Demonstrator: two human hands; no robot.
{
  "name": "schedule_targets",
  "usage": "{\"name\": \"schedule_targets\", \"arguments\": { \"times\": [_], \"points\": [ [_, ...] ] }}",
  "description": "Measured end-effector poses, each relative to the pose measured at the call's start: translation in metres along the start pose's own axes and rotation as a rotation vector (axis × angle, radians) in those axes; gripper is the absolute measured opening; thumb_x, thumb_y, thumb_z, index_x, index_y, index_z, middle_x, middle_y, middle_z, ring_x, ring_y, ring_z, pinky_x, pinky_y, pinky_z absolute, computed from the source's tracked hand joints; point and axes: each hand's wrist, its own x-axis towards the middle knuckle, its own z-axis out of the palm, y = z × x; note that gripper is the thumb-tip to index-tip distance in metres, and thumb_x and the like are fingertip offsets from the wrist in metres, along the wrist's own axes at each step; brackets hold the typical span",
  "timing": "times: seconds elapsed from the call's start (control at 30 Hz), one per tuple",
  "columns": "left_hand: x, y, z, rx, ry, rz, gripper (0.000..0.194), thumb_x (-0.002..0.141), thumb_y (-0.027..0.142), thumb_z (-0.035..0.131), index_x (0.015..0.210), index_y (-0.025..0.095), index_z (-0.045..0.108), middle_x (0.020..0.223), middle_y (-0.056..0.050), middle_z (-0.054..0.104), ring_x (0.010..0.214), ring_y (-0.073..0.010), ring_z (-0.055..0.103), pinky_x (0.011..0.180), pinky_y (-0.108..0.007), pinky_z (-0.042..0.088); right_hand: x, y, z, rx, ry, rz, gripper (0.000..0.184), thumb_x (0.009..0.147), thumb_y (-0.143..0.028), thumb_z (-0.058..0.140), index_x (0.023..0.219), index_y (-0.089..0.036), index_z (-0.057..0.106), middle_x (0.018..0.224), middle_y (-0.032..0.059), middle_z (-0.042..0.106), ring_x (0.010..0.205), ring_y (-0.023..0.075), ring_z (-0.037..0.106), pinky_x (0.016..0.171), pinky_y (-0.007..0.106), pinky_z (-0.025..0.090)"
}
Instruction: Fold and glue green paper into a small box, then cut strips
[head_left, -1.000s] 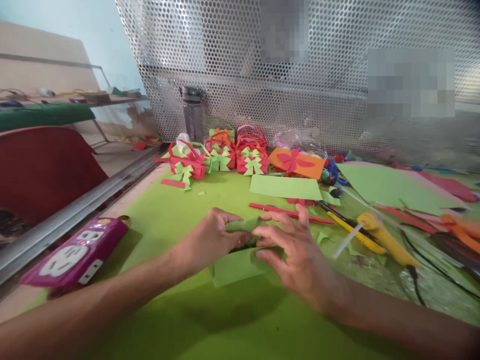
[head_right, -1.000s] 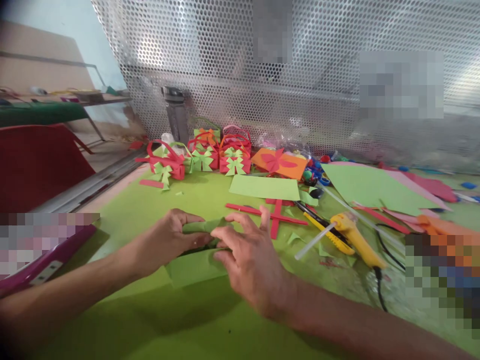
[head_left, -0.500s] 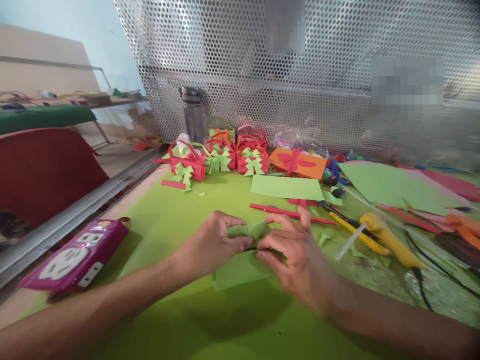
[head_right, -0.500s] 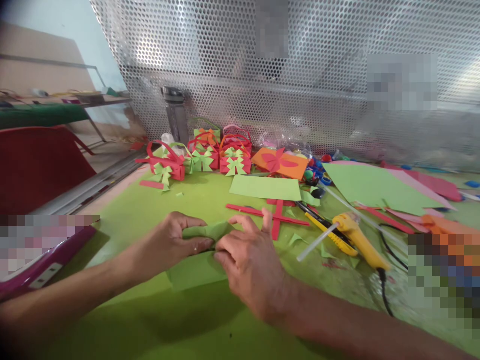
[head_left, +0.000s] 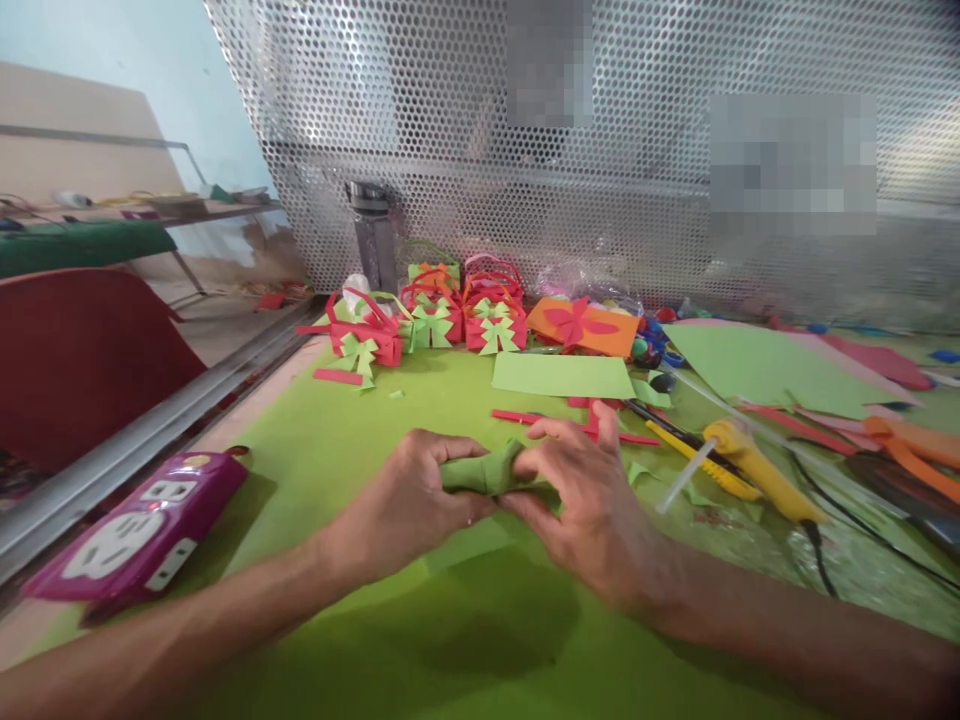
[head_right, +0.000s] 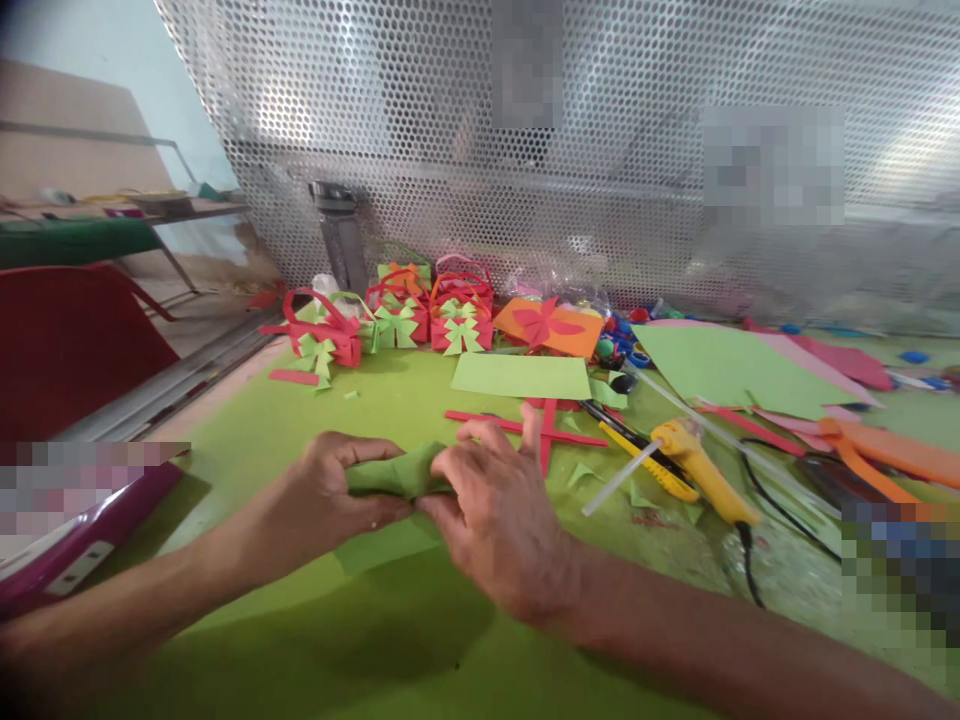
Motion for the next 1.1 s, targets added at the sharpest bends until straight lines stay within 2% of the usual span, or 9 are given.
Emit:
{"name": "schedule_targets", "arguments": {
  "times": [0.1, 0.2, 0.27, 0.4, 0.67, 0.87, 0.97, 1.03, 1.1],
  "points": [
    [-0.001, 0.002, -0.002, 0.023, 0.077, 0.05, 0.01, 0.068, 0.024, 0.061, 0.071, 0.015, 0.065, 0.055, 0.004, 0.052, 0.047, -0.0077, 0.04, 0.041, -0.017, 0.031, 0.001, 0.003, -0.002, 0.071, 0.065, 0.099, 0.044, 0.072, -0.026, 0.067, 0.111, -0.02, 0.048, 0.106, 0.0085, 0.062, 0.105, 0.0256, 0.054, 0.102, 0.057, 0.018],
    [-0.002, 0.006, -0.007, 0.015, 0.136, 0.07, 0.013, 0.067, 0.025, 0.062, 0.075, 0.015, 0.067, 0.059, 0.003, 0.058, 0.047, -0.0079, 0.042, 0.041, -0.017, 0.034, 0.004, 0.007, -0.006, 0.27, 0.007, 0.268, 0.068, 0.068, -0.031, 0.07, 0.127, -0.019, 0.037, 0.115, 0.0102, 0.059, 0.109, 0.0268, 0.052, 0.096, 0.05, 0.034],
    [-0.002, 0.008, -0.01, 0.018, 0.166, 0.068, 0.013, 0.066, 0.025, 0.064, 0.074, 0.015, 0.066, 0.056, 0.003, 0.057, 0.044, -0.0069, 0.039, 0.039, -0.016, 0.031, 0.006, 0.01, -0.008, 0.466, -0.072, 0.346, 0.063, 0.067, -0.035, 0.071, 0.122, -0.02, 0.045, 0.109, 0.008, 0.062, 0.102, 0.0251, 0.056, 0.087, 0.043, 0.043],
    [-0.001, 0.004, -0.011, 0.018, 0.174, 0.032, 0.012, 0.066, 0.024, 0.064, 0.074, 0.015, 0.066, 0.053, 0.004, 0.056, 0.043, -0.0068, 0.039, 0.038, -0.016, 0.031, 0.009, 0.009, -0.009, 0.754, -0.179, 0.41, 0.026, 0.071, -0.039, 0.067, 0.085, -0.018, 0.062, 0.084, 0.0011, 0.066, 0.08, 0.0186, 0.061, 0.073, 0.032, 0.048],
    [-0.003, 0.004, -0.007, -0.006, 0.172, 0.002, 0.016, 0.068, 0.025, 0.063, 0.08, 0.015, 0.066, 0.056, 0.004, 0.058, 0.046, -0.0077, 0.043, 0.041, -0.016, 0.034, 0.008, 0.003, -0.009, 0.774, -0.11, 0.53, 0.02, 0.072, -0.038, 0.065, 0.069, -0.019, 0.059, 0.072, -0.001, 0.062, 0.068, 0.0168, 0.056, 0.065, 0.03, 0.046],
    [0.0, 0.0, -0.006, 0.09, 0.11, 0.002, 0.016, 0.07, 0.03, 0.062, 0.07, 0.014, 0.067, 0.05, 0.005, 0.054, 0.042, -0.0072, 0.041, 0.039, -0.017, 0.03, 0.006, 0.009, -0.004, 0.576, -0.042, 0.43, 0.025, 0.071, -0.04, 0.064, 0.059, -0.021, 0.053, 0.064, -0.0029, 0.057, 0.067, 0.0186, 0.055, 0.076, 0.04, 0.044],
    [0.001, -0.007, -0.006, 0.185, 0.13, 0.153, 0.02, 0.076, 0.03, 0.059, 0.066, 0.015, 0.066, 0.05, 0.003, 0.057, 0.043, -0.0096, 0.047, 0.039, -0.019, 0.034, 0.005, 0.011, -0.003, 0.491, 0.053, 0.241, 0.02, 0.075, -0.033, 0.063, 0.062, -0.021, 0.052, 0.065, -0.0042, 0.06, 0.069, 0.0179, 0.059, 0.096, 0.05, 0.03],
    [0.001, -0.009, -0.008, 0.247, 0.195, 0.426, 0.015, 0.078, 0.023, 0.057, 0.072, 0.016, 0.068, 0.06, 0.0, 0.066, 0.053, -0.0129, 0.058, 0.051, -0.022, 0.044, 0.005, 0.011, -0.005, 0.464, 0.1, 0.115, 0.014, 0.076, -0.027, 0.062, 0.066, -0.022, 0.054, 0.069, -0.0043, 0.063, 0.071, 0.017, 0.06, 0.101, 0.05, 0.022],
    [0.001, -0.011, -0.013, 0.303, 0.265, 0.757, 0.014, 0.079, 0.016, 0.055, 0.081, 0.018, 0.068, 0.078, -0.003, 0.072, 0.072, -0.0166, 0.065, 0.076, -0.031, 0.048, 0.006, 0.012, -0.008, 0.428, 0.147, 0.018, 0.008, 0.075, -0.026, 0.064, 0.075, -0.023, 0.057, 0.078, -0.0017, 0.066, 0.082, 0.0185, 0.061, 0.101, 0.047, 0.023]
  ]
}}
